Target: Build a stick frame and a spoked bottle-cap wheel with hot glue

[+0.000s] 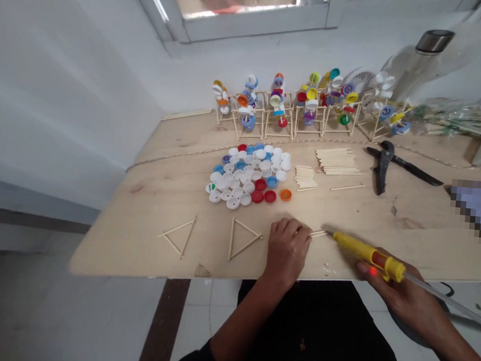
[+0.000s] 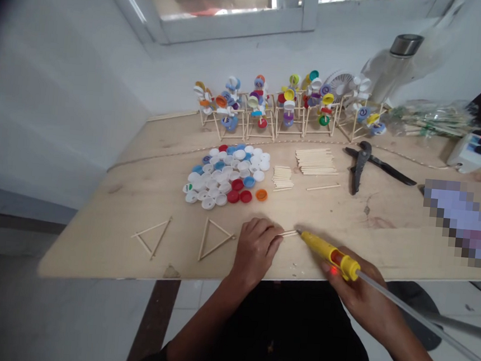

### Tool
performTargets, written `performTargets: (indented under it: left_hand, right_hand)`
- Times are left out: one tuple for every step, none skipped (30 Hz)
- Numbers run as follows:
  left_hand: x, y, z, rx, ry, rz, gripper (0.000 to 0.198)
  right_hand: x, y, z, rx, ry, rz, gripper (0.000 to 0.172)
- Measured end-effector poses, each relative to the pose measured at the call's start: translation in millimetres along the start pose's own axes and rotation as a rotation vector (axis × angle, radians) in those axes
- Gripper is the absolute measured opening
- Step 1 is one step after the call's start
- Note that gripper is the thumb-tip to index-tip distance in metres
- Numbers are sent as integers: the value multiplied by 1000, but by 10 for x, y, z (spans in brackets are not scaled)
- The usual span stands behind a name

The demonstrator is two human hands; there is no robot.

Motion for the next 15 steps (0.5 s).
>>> performTargets:
  left_hand:
    - [0, 0, 0, 1, -2, 0, 5]
    - [-1, 1, -1, 3, -3, -1, 5]
    - [-4, 3, -2, 4, -5, -3, 5]
    - [-7, 4, -5, 4, -7, -3, 5]
    - [-12, 6, -8, 4, -10, -3, 6]
    - [-18, 7, -11, 2, -12, -2, 8]
    - [-24, 9, -14, 0, -15, -2, 10]
    - [-29, 10, -18, -1, -18, -3, 11]
    - [-33, 12, -22, -2, -22, -5, 11]
    - [-36, 13, -25, -2, -25, -8, 11]
    - [-37, 14, -27, -3, -28, -12, 11]
    - [-35, 14, -28, -4, -29, -16, 11]
    - [-33, 13, -28, -5, -28, -20, 11]
    - [-30, 11, -28, -3, -21, -22, 11]
    - [-26, 8, -26, 1, -11, -24, 10]
  right_hand:
    - [-4, 6, -2, 7, 14, 7, 36]
    - [-7, 12, -7, 11, 27, 18, 35]
    - [-11, 17, -13, 14, 41, 28, 35]
    - [-16, 22, -16, 18, 56, 34, 34]
    - [-22, 28, -16, 19, 74, 52, 34]
    - [-29, 34, -11, 20, 93, 71, 34]
    - [-37, 41, -2, 26, 111, 90, 35]
    - [-46, 47, 10, 38, 127, 103, 35]
    - [-56, 51, 25, 52, 138, 111, 35]
    - [-65, 55, 40, 66, 146, 114, 35]
    - [-74, 58, 55, 78, 150, 115, 34]
    - [-81, 59, 67, 84, 156, 113, 34]
    - [-85, 59, 75, 84, 163, 119, 33]
    - [-86, 59, 79, 79, 168, 127, 33]
    - [-84, 57, 76, 70, 172, 137, 33]
Point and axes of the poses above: each hand's wrist, its own y-axis away from the middle knuckle, its own x-axis out of the back of the hand, z = x × y, the point moved 1 cm from there along -y, towards the middle knuckle, and after that the axes turned 8 degrees about -z, right-handed, at the moved point
